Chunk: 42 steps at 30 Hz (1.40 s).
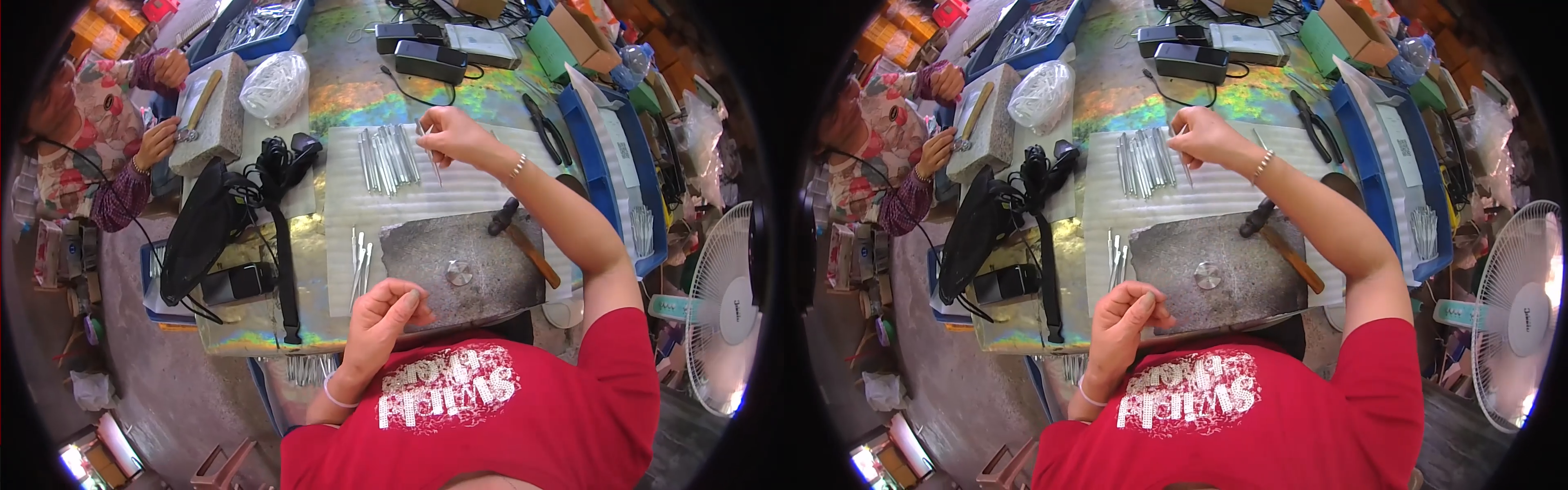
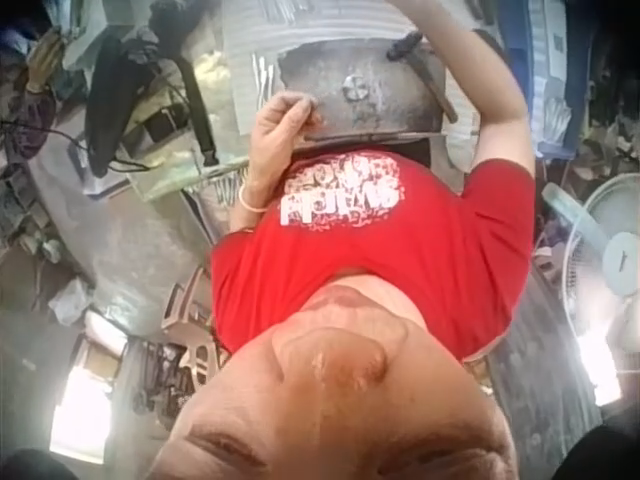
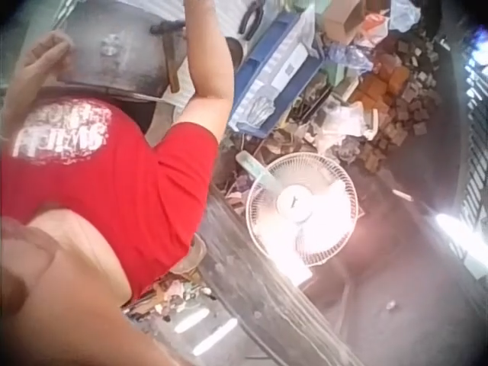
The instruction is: Manually stamping metal components using a hammer and a punch tool on a stone block.
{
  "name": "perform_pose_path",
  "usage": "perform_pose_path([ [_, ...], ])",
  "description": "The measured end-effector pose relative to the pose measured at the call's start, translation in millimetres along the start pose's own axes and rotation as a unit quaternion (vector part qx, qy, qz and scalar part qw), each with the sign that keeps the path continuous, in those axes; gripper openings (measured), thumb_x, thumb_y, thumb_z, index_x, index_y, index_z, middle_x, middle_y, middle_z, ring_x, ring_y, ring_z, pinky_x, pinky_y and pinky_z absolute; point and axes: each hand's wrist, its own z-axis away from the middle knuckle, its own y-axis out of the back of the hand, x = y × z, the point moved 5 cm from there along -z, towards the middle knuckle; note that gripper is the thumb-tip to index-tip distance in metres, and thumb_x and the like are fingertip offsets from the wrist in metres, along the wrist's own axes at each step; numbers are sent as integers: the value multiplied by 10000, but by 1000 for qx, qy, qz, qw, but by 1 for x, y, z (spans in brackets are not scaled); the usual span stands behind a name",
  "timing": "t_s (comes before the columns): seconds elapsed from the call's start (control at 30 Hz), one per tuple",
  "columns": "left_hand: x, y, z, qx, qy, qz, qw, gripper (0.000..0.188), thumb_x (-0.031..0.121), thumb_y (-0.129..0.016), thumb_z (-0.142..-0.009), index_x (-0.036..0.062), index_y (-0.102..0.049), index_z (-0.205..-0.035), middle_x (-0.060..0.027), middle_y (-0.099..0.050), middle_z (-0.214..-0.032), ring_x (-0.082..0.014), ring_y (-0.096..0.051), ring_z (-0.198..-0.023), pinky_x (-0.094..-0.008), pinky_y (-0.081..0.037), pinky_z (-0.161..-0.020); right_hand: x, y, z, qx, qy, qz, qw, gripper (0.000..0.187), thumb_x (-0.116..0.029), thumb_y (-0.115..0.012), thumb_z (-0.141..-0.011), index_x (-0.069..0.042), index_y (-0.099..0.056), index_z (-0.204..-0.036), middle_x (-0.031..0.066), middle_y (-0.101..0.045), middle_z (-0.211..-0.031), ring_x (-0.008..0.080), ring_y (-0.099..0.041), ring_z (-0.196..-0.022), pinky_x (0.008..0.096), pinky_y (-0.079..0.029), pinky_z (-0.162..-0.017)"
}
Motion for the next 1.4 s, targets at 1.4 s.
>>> perform_pose_path([
  [1.4, -22, 15, 5, 7, 82, -42, 996, 168, 115, -552, -929, -3, -559, -1048, -56, -630, -876, -111, -623, -782, -237, -521, -714, 10, -34, -7, -24, 224, 311, 923, 571, -219, -730, -734, -25, -436, -1183, 142, -546, -871, 290, -561, -828, 383, -456, -760],
])
